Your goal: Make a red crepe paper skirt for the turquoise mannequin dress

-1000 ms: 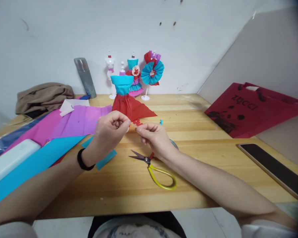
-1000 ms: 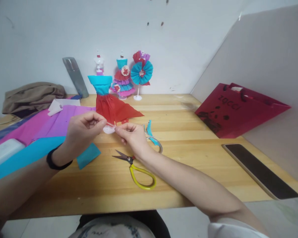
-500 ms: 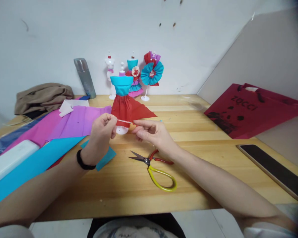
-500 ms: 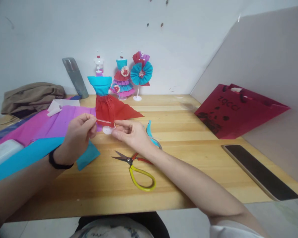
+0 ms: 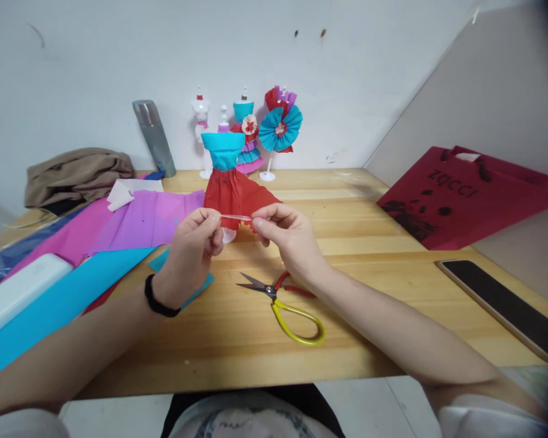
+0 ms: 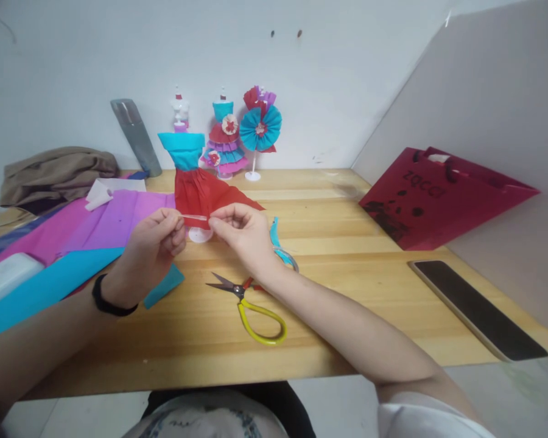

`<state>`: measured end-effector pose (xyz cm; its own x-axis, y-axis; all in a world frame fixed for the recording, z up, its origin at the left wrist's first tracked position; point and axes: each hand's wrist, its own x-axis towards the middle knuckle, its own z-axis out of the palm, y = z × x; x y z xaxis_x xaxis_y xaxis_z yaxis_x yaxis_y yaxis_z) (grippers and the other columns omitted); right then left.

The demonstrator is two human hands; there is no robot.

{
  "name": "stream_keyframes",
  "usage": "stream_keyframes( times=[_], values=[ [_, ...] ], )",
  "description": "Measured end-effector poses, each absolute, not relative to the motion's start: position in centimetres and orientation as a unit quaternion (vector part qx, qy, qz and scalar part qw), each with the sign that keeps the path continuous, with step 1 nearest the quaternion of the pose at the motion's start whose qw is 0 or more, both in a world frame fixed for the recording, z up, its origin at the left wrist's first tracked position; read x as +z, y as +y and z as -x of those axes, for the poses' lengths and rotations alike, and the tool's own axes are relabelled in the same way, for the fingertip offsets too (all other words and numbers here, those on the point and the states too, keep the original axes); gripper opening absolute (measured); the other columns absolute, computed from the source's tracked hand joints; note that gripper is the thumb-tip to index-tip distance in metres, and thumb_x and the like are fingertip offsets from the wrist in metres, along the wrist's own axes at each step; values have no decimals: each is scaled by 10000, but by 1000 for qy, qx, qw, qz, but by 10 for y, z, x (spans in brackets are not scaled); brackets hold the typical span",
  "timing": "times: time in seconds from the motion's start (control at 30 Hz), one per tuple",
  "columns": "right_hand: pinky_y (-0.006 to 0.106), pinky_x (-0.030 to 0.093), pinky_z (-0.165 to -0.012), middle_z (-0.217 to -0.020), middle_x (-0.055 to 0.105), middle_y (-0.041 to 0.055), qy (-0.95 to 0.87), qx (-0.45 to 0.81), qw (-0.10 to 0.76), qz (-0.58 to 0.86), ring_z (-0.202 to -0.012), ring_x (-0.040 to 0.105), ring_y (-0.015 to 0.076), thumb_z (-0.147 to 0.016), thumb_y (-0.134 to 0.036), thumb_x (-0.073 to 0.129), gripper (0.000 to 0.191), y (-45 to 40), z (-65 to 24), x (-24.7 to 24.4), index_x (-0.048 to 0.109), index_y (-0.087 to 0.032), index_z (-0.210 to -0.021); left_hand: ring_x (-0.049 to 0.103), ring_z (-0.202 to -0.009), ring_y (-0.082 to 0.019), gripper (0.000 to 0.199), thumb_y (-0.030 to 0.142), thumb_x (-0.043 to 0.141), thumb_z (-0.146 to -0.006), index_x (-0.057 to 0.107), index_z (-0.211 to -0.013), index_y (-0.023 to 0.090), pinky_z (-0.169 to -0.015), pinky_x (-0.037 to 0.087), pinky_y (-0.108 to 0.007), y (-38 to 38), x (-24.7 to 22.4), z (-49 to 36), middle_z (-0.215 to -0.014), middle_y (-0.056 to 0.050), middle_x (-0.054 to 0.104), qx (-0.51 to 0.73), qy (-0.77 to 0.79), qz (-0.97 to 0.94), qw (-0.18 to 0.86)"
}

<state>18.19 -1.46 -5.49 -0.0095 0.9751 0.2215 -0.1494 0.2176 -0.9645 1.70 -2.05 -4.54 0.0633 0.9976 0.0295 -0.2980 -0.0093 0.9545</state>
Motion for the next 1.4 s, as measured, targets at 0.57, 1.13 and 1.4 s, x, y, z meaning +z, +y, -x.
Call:
stream_keyframes(
  times=[0.57, 1.13, 1.4],
  values=[
    [258, 319, -514, -498, 524, -72, -555, 464, 561, 403, -478, 412, 71, -693, -329, 675, 179, -12, -182, -59, 587, -201, -606, 401, -440, -47, 222, 253, 758, -731, 560, -685, 164, -417, 299, -166, -20, -51, -22, -505, 56, 500, 557, 388, -423, 600],
    [223, 266, -442, -444, 433, -91, -470, 474, 655, 355, -414, 358, 53, -660, -245, 704, 158, -16, -194, -38, 571, -203, -586, 534, -421, -63, 181, 267, 666, -848, 630, -742, 124, -381, 367, -196, -14, -68, -16, -733, -9, 614, 498, 458, -355, 644],
    [260, 383, -518, -557, 526, -64, -493, 432, 698, 288, -500, 470, 88, -761, -319, 805, 195, -13, -193, -42, 640, -219, -731, 594, -534, -71, 193, 129, 553, -987, 594, -798, 134, -525, 470, -185, -6, -78, -31, -722, -26, 653, 505, 463, -214, 696]
  ],
)
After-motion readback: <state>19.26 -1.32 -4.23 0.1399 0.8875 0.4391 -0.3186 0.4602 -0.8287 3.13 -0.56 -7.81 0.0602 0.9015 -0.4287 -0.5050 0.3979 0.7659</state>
